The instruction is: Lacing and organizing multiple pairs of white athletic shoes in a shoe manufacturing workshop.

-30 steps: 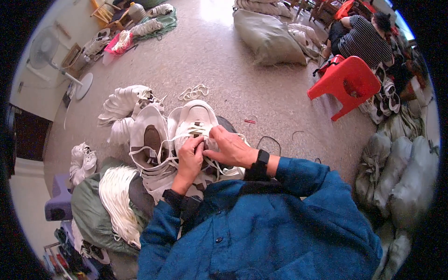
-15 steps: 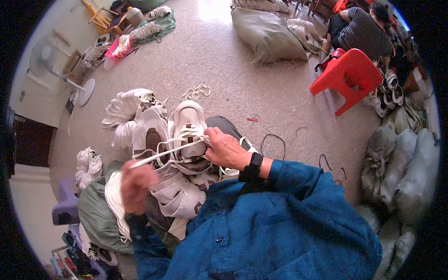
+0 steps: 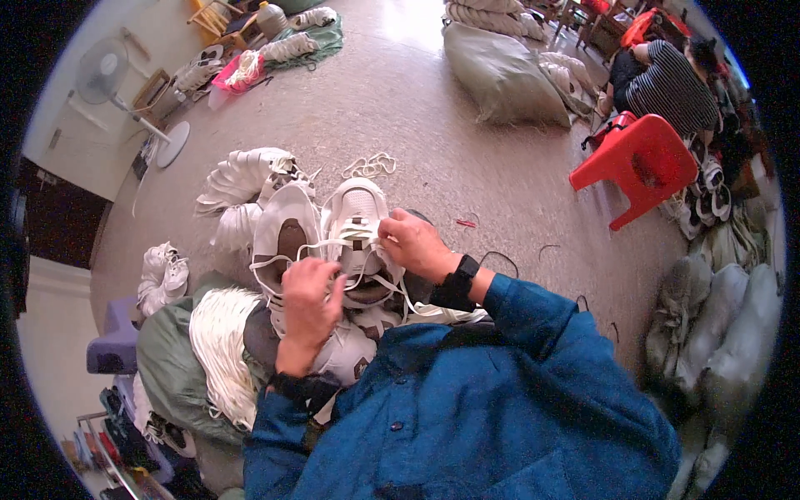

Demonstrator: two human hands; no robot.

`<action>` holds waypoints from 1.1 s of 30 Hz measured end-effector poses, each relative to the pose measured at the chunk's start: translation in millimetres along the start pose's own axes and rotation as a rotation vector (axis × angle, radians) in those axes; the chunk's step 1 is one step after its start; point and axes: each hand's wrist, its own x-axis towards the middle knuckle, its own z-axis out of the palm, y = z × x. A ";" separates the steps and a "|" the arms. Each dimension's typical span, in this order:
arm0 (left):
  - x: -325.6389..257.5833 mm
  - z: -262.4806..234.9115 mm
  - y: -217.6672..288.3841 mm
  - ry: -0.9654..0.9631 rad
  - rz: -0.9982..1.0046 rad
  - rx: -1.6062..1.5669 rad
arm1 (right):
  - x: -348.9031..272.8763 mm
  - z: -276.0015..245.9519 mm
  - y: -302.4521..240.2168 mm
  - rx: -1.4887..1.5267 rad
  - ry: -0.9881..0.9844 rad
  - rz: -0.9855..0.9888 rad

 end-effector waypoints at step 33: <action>14.1 -15.2 -6.4 -0.266 0.043 0.060 | -21.8 -3.5 -30.1 0.171 0.038 0.208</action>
